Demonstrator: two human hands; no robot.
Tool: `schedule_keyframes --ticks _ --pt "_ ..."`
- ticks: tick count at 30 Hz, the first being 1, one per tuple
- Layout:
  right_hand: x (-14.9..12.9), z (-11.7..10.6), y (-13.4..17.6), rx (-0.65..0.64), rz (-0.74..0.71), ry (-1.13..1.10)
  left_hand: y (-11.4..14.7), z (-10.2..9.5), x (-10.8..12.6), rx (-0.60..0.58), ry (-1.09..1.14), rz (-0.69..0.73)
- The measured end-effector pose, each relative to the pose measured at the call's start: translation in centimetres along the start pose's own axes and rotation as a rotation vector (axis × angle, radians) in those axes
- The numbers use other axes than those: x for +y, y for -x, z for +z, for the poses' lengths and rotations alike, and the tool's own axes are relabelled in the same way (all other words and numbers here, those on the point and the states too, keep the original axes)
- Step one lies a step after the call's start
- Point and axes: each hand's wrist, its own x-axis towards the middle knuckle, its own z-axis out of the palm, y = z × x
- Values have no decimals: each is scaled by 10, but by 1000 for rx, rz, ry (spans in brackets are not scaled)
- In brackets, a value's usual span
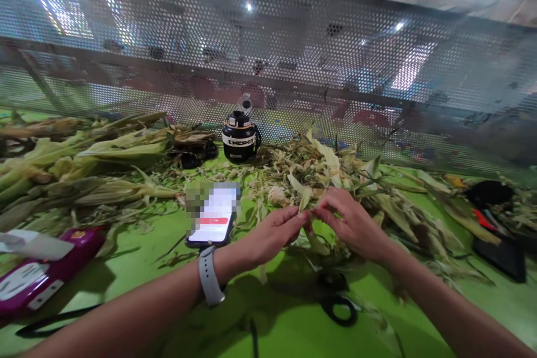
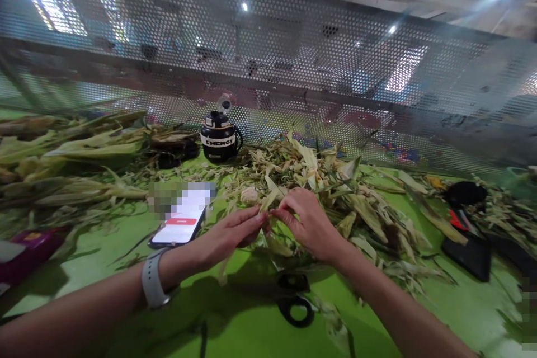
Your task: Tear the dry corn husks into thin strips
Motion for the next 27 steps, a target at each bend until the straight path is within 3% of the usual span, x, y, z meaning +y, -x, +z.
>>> schedule_keyframes --ticks 4,10,13,17,22,27 --pt "7 5 0 -169 129 -244 2 -2 3 -65 -134 51" --pt "3 4 1 -232 360 -853 1 2 2 -100 -344 120" --pt "-5 8 1 -138 370 -841 2 5 1 -127 -394 111" --pt "-9 21 2 2 270 -780 6 8 5 -206 -444 76" --pt "-9 30 5 168 203 -754 9 9 7 -219 -410 25" --pt "-11 30 5 162 309 -835 8 13 2 -112 -250 12"
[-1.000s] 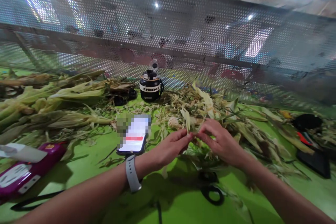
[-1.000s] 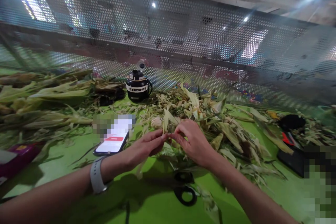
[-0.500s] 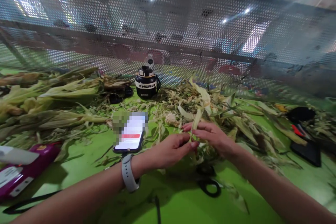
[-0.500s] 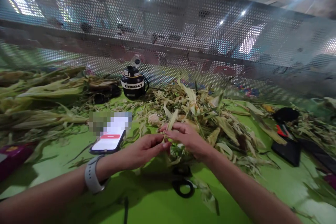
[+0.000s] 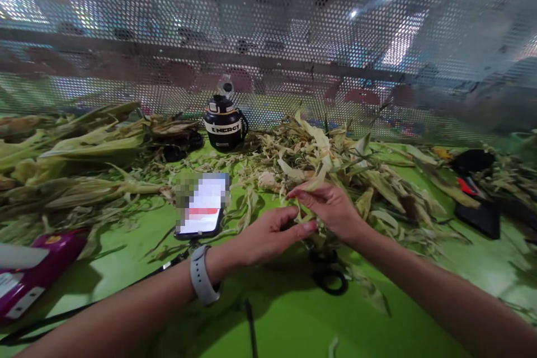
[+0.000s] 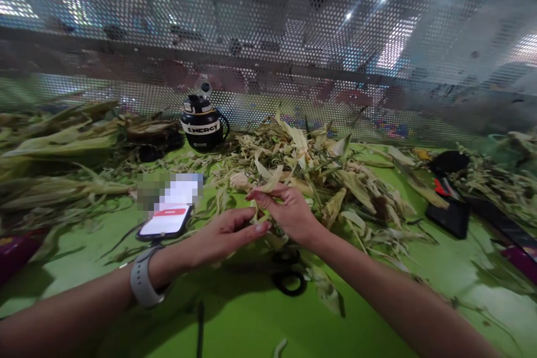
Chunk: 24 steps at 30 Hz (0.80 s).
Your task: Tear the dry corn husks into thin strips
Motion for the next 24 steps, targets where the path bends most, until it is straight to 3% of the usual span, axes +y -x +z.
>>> schedule_keyframes --ticks 5,8,12,17,24 --pt "1 -4 -3 116 31 -60 -3 -2 -7 170 168 10" --pt "6 -5 -4 191 40 -54 -5 -6 -9 186 88 87" --pt "15 -4 -3 195 87 -69 -8 -8 -11 215 -9 126" --pt "13 -1 -2 192 69 -43 -11 -9 -16 193 144 13" --pt "8 1 1 146 -58 155 -11 -9 -11 208 314 -159"
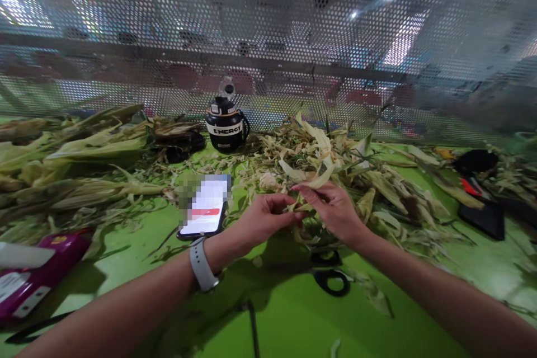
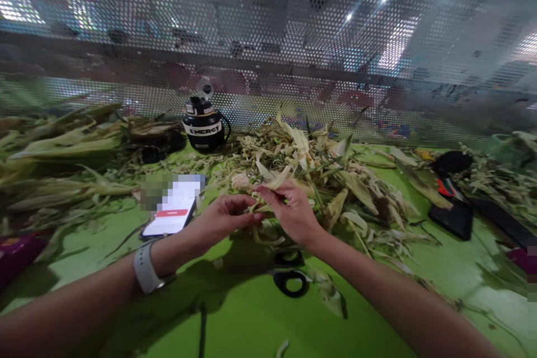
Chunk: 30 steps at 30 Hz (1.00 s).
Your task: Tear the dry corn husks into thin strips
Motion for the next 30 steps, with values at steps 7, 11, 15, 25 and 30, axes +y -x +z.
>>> schedule_keyframes --ticks 7,11,15,25,30 --pt "4 -2 -4 3 35 -34 -1 -7 0 -93 95 3" --pt "7 -4 -7 25 76 -57 -2 -14 1 -102 153 -5" --pt "11 -3 -6 11 36 -44 -4 -15 0 -106 189 -19" --pt "8 0 -3 -8 -81 25 -3 -11 -2 -47 88 -35" --pt "12 2 0 -37 -51 33 1 -9 3 -171 -48 -38"
